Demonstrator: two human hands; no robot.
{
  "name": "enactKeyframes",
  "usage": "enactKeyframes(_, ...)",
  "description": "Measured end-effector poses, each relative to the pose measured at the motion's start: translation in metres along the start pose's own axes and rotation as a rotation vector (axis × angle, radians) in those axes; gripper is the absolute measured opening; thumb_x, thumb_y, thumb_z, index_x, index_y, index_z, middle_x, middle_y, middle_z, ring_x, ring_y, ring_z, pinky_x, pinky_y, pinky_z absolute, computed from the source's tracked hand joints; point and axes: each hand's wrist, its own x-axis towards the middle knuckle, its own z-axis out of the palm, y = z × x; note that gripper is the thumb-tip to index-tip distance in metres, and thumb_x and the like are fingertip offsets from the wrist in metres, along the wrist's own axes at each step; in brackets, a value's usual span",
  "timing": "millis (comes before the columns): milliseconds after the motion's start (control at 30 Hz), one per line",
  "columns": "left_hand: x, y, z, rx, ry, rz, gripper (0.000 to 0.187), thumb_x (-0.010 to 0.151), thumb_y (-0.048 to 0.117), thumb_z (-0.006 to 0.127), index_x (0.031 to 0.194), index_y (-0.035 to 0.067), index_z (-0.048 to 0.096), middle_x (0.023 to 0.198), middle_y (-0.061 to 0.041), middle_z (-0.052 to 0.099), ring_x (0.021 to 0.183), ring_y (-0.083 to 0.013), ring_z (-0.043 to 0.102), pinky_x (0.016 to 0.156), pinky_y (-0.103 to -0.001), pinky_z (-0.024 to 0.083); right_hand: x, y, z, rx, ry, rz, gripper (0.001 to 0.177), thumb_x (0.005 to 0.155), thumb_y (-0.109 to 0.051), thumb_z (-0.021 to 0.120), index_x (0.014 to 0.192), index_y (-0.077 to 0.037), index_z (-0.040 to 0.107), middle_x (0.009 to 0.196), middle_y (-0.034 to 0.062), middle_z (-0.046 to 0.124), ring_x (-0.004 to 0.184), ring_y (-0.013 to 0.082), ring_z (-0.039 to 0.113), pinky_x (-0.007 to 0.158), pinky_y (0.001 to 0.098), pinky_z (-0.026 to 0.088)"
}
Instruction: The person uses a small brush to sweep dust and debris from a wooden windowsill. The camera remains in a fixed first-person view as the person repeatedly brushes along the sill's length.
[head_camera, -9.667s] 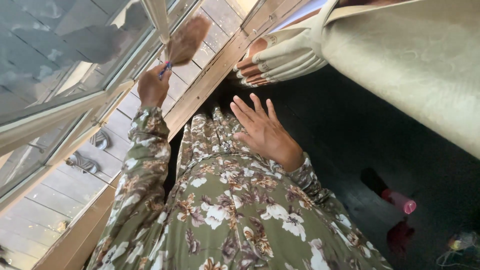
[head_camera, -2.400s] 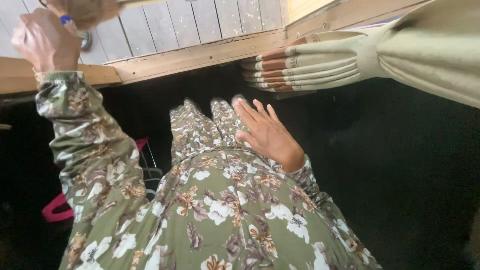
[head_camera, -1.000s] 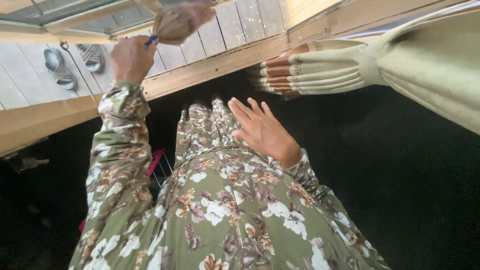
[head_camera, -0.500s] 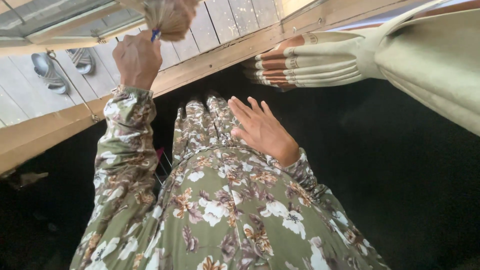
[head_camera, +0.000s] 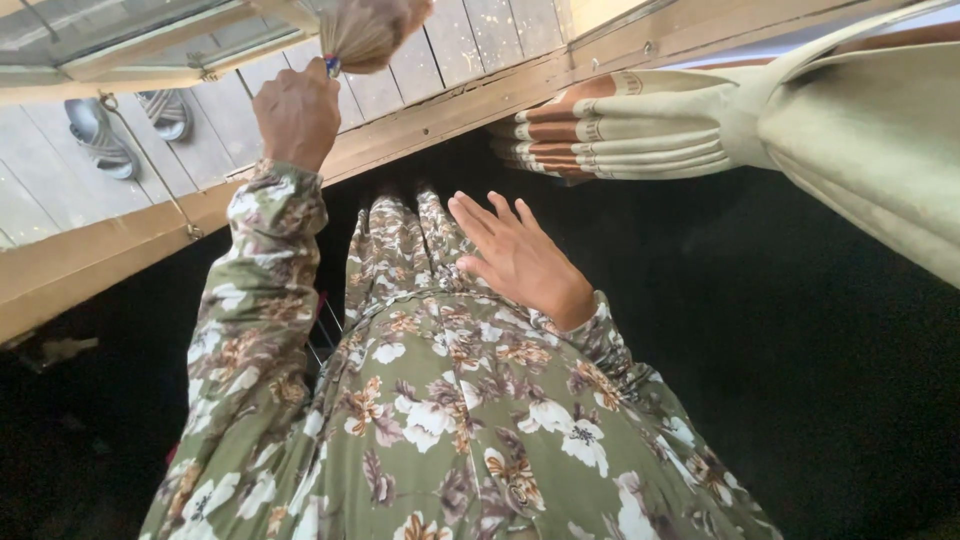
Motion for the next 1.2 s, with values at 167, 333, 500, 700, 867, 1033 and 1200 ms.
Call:
enactKeyframes(167, -0.016, -0.021, -0.041, -0.098, -0.21, -0.143, 0.036, 0.117, 0.032, 0.05, 0.1, 0.007, 0.07, 0.068, -0.004, 0.064, 0.05, -0.0165, 0.057, 0.041, -0.03, 0.051, -0.003, -0.001, -0.004, 0.046, 0.014, 0.007, 0.073, 0.106, -0.04, 0.046, 0.163, -0.009, 0.012, 0.169, 0.0088, 0.021, 0.149, 0.0443, 0.024, 0.117, 0.0603, 0.023)
enactKeyframes(333, -0.021, -0.011, -0.037, -0.255, 0.088, -0.024, 0.026, 0.112, 0.021, 0.06, 0.093, 0.007, 0.07, 0.056, 0.007, 0.051, 0.042, -0.0091, 0.041, 0.034, -0.025, 0.035, -0.003, 0.004, 0.002, 0.089, -0.015, 0.033, 0.073, 0.106, -0.041, 0.046, 0.162, -0.009, 0.012, 0.17, 0.0088, 0.019, 0.15, 0.0454, 0.022, 0.119, 0.0609, 0.02)
enactKeyframes(500, 0.002, 0.021, 0.001, -0.044, -0.027, 0.0, 0.035, 0.117, 0.031, 0.042, 0.107, 0.008, 0.066, 0.066, 0.0, 0.057, 0.047, -0.0137, 0.054, 0.037, -0.029, 0.05, 0.002, 0.001, 0.004, 0.028, 0.014, -0.015, 0.073, 0.106, -0.041, 0.047, 0.162, -0.008, 0.014, 0.169, 0.009, 0.021, 0.148, 0.045, 0.026, 0.117, 0.0618, 0.023)
enactKeyframes(700, -0.023, -0.034, -0.055, -0.235, -0.217, -0.24, 0.031, 0.112, 0.018, 0.06, 0.089, 0.001, 0.073, 0.062, -0.008, 0.064, 0.048, -0.0229, 0.057, 0.044, -0.034, 0.05, -0.005, 0.004, 0.009, 0.036, -0.011, 0.029, 0.073, 0.106, -0.042, 0.045, 0.162, -0.009, 0.013, 0.17, 0.0081, 0.02, 0.149, 0.0443, 0.024, 0.117, 0.0608, 0.022)
enactKeyframes(867, -0.018, -0.009, -0.048, -0.301, 0.029, -0.067, 0.025, 0.112, 0.029, 0.064, 0.1, 0.008, 0.073, 0.062, 0.002, 0.059, 0.05, -0.0119, 0.049, 0.041, -0.025, 0.041, -0.002, 0.001, 0.002, 0.065, -0.032, 0.023, 0.073, 0.105, -0.041, 0.046, 0.162, -0.009, 0.013, 0.169, 0.0089, 0.021, 0.149, 0.0453, 0.023, 0.117, 0.0613, 0.022)
enactKeyframes(1033, -0.005, -0.01, -0.028, -0.378, -0.021, -0.059, 0.024, 0.109, 0.029, 0.061, 0.104, 0.008, 0.072, 0.073, -0.006, 0.069, 0.065, -0.0285, 0.063, 0.06, -0.045, 0.053, 0.0, -0.002, 0.002, -0.047, 0.094, -0.057, 0.073, 0.105, -0.043, 0.049, 0.161, -0.007, 0.019, 0.167, 0.0102, 0.028, 0.145, 0.0443, 0.03, 0.113, 0.0606, 0.029)
enactKeyframes(1200, -0.054, -0.067, -0.06, -0.284, -0.245, -0.297, 0.027, 0.103, 0.037, 0.062, 0.11, 0.016, 0.079, 0.083, -0.023, 0.075, 0.087, -0.046, 0.074, 0.075, -0.054, 0.058, -0.011, 0.006, 0.006, 0.127, 0.061, 0.019, 0.071, 0.106, -0.041, 0.048, 0.163, -0.009, 0.02, 0.161, 0.0173, 0.037, 0.142, 0.0527, 0.034, 0.113, 0.0718, 0.027)
